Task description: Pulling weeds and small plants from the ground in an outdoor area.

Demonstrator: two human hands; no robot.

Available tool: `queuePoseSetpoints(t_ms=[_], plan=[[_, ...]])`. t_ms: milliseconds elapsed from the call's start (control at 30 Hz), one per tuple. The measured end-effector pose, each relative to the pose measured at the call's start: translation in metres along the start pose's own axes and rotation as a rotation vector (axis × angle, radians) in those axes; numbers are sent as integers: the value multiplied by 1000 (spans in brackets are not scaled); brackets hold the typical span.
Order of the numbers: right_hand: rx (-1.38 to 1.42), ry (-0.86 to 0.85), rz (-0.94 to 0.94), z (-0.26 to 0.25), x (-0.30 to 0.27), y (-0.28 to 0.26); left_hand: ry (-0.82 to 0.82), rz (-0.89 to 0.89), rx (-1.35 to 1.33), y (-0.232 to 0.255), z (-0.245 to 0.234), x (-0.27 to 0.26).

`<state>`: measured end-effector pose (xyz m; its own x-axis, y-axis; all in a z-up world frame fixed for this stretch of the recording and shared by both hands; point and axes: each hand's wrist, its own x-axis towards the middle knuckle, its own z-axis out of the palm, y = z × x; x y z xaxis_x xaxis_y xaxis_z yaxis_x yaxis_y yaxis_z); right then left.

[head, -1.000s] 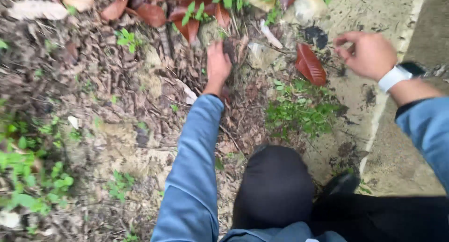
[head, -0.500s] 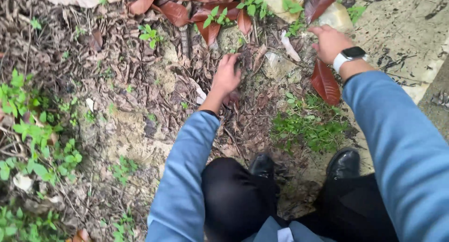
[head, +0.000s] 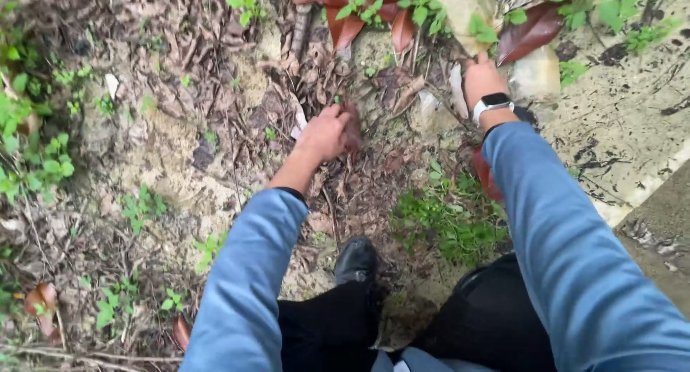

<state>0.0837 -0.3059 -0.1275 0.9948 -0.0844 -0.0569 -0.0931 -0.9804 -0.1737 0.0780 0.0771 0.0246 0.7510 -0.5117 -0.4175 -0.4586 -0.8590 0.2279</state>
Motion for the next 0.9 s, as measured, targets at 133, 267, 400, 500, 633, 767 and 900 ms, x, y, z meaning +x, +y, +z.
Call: queuePoseSetpoints(t_ms=[133, 267, 400, 500, 633, 767, 900], plan=[[-15, 83, -81, 31, 15, 45, 9, 5, -3, -10, 8, 1], [329, 60, -38, -13, -13, 29, 45, 46, -32, -14, 11, 2], [847, -122, 139, -31, -26, 27, 64, 87, -56, -8, 0, 8], [961, -358, 62, -48, -39, 24, 73, 96, -35, -19, 16, 32], [828, -760, 54, -117, -101, -39, 65, 123, -7, -29, 33, 40], [605, -1043, -80, -116, -114, -55, 110, 96, 46, -34, 29, 69], [494, -911, -189, -56, -118, -16, 71, 33, 0, -15, 7, 50]])
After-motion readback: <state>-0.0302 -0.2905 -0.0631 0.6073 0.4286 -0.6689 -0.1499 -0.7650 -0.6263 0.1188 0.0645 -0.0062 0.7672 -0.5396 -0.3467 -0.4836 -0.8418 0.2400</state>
